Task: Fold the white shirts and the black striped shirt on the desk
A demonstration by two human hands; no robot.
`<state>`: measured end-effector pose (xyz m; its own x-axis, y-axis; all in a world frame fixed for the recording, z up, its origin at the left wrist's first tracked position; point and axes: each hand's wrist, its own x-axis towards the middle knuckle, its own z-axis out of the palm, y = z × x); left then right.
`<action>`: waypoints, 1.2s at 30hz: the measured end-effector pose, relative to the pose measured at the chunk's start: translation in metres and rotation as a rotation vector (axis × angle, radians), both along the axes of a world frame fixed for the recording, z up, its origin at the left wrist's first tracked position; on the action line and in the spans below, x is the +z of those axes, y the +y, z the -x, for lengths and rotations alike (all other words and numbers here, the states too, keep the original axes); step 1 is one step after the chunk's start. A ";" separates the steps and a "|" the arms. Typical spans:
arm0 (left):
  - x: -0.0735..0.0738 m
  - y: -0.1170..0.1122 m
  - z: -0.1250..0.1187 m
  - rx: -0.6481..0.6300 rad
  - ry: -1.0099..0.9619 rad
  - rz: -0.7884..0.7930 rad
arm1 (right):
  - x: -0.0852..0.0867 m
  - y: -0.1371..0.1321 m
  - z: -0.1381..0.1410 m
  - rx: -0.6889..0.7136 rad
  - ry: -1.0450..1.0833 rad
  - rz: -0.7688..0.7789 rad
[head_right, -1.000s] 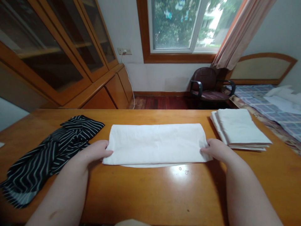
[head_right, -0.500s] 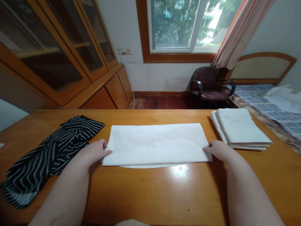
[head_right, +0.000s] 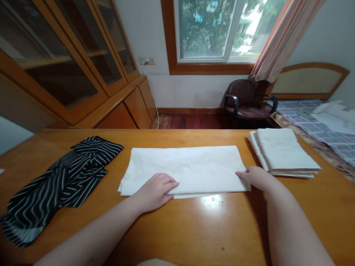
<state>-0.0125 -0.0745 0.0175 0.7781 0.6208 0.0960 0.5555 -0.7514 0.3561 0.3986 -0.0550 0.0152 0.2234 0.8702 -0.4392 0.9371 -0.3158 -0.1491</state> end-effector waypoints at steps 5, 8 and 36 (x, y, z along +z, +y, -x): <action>-0.014 -0.001 -0.005 0.005 -0.017 -0.081 | 0.000 -0.001 0.003 0.004 -0.014 -0.005; -0.018 -0.001 -0.005 -0.015 -0.044 -0.126 | 0.000 -0.001 0.004 0.021 0.004 0.003; 0.000 0.048 -0.055 0.508 0.010 -0.246 | 0.019 0.020 0.157 0.553 0.017 -0.716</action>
<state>0.0426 -0.0265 0.0175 0.3888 0.8780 0.2794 0.8717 -0.4487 0.1971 0.2414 -0.0353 0.0343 -0.3097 0.9176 0.2493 0.9233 0.3529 -0.1516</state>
